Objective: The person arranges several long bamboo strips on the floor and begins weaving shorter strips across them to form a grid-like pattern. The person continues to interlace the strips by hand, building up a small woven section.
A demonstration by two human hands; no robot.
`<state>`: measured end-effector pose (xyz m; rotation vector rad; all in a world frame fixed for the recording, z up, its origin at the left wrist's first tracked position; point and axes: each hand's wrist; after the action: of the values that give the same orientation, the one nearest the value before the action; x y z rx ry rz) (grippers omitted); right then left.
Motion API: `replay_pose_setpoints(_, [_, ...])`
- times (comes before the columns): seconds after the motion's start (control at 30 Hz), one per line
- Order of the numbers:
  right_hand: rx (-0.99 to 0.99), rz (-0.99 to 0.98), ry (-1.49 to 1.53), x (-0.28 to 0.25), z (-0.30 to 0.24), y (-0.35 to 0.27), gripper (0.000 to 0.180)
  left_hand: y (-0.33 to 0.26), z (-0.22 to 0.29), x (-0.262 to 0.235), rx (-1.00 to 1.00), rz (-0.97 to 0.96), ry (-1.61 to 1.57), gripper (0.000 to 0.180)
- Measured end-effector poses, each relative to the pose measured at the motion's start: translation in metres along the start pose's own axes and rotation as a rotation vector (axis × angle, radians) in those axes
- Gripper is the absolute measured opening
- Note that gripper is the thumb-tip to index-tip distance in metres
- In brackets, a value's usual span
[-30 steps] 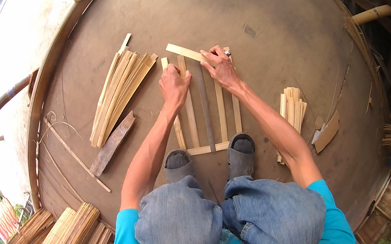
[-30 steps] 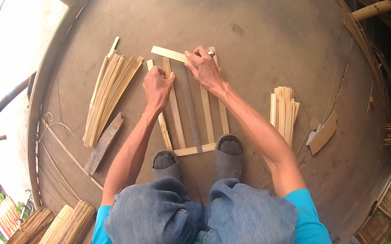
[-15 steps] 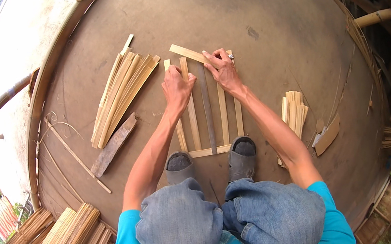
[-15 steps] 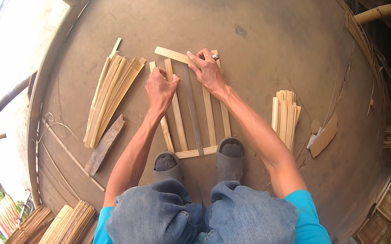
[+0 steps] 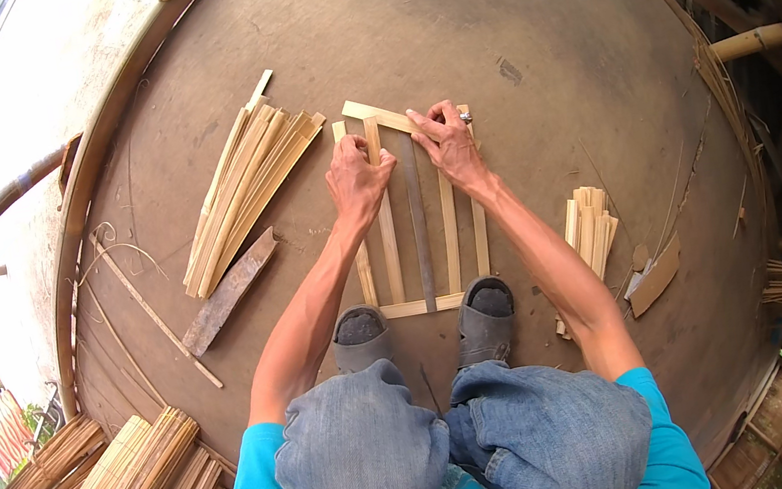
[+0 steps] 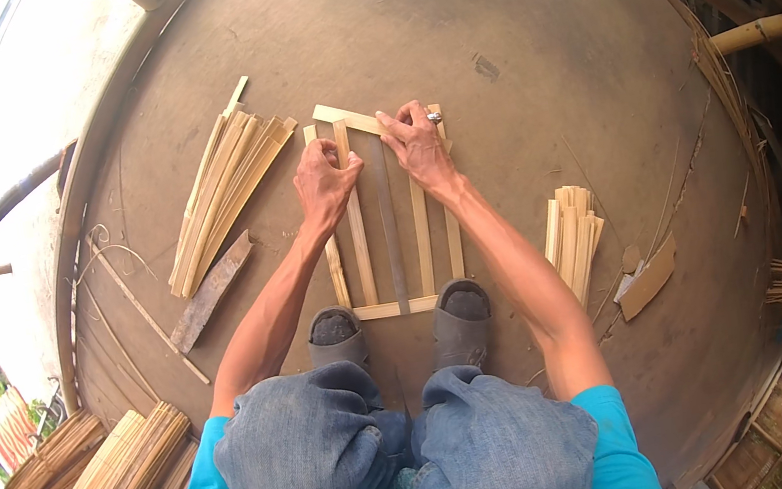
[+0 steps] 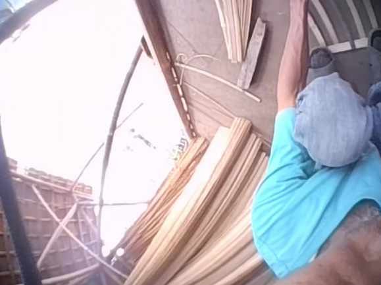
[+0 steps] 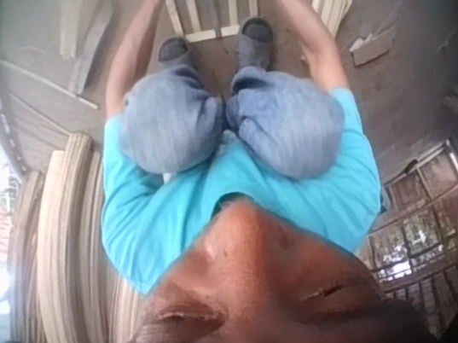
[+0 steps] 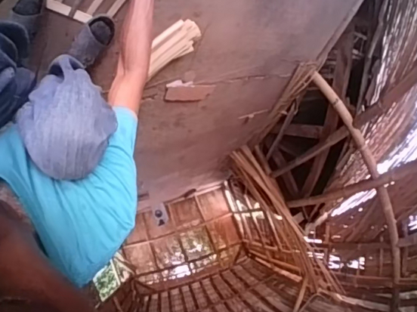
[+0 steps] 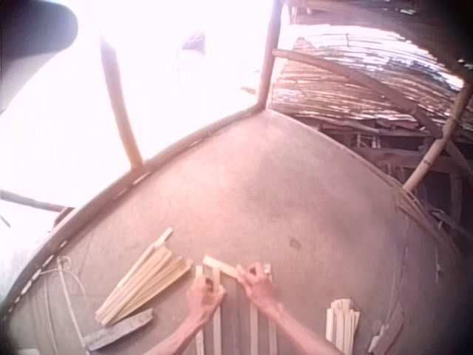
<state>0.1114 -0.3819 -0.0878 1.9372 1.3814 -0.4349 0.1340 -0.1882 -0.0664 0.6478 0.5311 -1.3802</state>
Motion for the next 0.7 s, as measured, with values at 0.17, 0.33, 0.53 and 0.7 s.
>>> replay_pose_setpoints(0.17, [-0.009,-0.068,0.020,-0.001,0.005,0.001,0.044,-0.001,-0.003,-0.001,0.024,0.009,-0.022,0.041])
replay_pose_setpoints(0.33, [-0.045,-0.124,0.009,-0.001,0.009,0.001,0.043,-0.001,-0.005,-0.002,0.026,0.007,-0.036,0.041])
replay_pose_setpoints(0.53, [-0.137,-0.155,-0.062,-0.006,0.007,0.004,0.037,-0.001,-0.004,-0.003,0.046,0.019,-0.054,0.041])
replay_pose_setpoints(0.7, [-0.188,-0.199,-0.144,-0.017,-0.003,0.009,0.033,-0.002,0.000,-0.008,-0.016,0.006,-0.091,0.044])
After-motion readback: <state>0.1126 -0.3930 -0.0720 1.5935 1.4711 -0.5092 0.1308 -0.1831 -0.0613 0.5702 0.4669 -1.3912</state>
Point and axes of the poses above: each hand's wrist, its own y-axis towards the middle knuckle, its own x-axis out of the palm, z = x × y, and after that the axes turned 11 degrees about z, right-handed
